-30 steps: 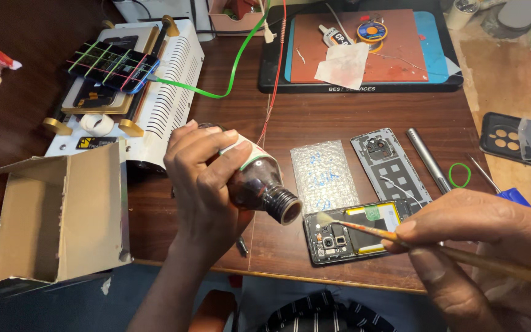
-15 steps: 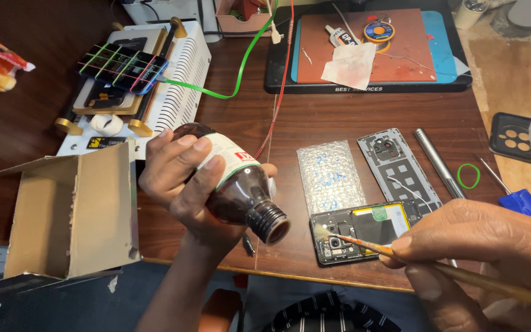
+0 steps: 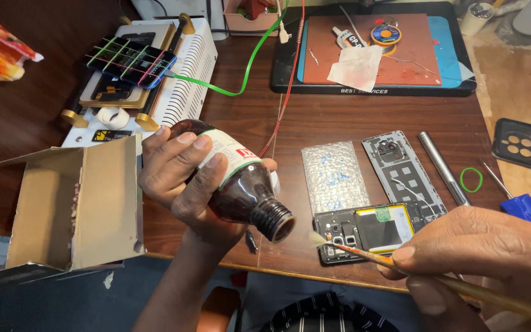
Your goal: The person holds a disassembled smartphone with its battery exposed on a repair desk and uses a brush to apply liquid flux from a brown bottle onto the motherboard. They dip the brush into the bottle repeatedly and reposition the phone, then use a blue soldering iron on the board.
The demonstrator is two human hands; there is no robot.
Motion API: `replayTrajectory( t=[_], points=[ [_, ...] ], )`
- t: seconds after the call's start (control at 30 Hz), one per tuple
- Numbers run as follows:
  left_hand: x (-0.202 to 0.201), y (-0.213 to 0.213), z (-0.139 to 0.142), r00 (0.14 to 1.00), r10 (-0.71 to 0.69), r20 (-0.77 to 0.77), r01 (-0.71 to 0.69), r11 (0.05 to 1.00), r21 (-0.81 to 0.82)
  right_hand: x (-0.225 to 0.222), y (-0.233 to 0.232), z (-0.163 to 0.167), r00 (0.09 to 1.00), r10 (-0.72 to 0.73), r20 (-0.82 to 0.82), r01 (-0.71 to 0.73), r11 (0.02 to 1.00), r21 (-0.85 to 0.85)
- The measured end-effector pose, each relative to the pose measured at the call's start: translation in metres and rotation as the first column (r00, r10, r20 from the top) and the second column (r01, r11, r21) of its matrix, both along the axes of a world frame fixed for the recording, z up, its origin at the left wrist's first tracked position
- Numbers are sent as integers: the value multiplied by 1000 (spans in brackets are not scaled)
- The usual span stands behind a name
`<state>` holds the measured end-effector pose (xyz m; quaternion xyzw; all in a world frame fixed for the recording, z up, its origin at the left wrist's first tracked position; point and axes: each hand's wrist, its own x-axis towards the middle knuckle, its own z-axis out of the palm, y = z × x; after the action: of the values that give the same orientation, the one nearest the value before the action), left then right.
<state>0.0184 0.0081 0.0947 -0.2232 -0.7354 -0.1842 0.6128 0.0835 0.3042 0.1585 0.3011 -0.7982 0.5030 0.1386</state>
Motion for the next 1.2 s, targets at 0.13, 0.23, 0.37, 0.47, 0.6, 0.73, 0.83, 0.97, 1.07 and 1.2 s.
replayTrajectory(
  t=[0.13, 0.23, 0.37, 0.47, 0.6, 0.73, 0.83, 0.97, 1.07, 1.2],
  points=[
    [-1, 0, -3, 1000, 2, 2, -2, 1000, 6, -6, 0, 12, 998, 56, -36, -53, 995, 89],
    [-5, 0, -5, 1000, -4, 1, 4, 1000, 14, -19, -8, 26, 985, 158, -66, -148, 979, 141],
    [-9, 2, -8, 1000, -8, 19, 7, 999, 39, -18, -26, 38, 989, 104, -109, -90, 987, 131],
    [-10, 1, -9, 1000, -5, 26, 4, 999, 35, -19, -36, 42, 992, 64, -108, -49, 990, 131],
    [-10, 1, -12, 999, 0, 43, -2, 1000, 31, -21, -41, 46, 991, 64, -117, -45, 986, 162],
    [-11, 2, -16, 998, 17, 53, -19, 999, 28, -33, -41, 48, 994, 41, -103, -12, 962, 274],
    [-13, 2, -20, 997, 14, 79, -16, 1000, 24, -37, -39, 49, 999, 27, -46, -11, 946, 323],
    [-16, 0, -23, 998, -7, 58, 5, 999, 35, -40, -37, 45, 1000, -10, -14, 14, 928, 372],
    [-18, -1, -24, 999, -6, 51, 4, 999, 34, -42, -36, 40, 997, -62, 44, 40, 917, 396],
    [-18, -1, -25, 998, -12, 64, 9, 999, 43, -44, -38, 33, 992, -119, 39, 98, 933, 346]
  ],
)
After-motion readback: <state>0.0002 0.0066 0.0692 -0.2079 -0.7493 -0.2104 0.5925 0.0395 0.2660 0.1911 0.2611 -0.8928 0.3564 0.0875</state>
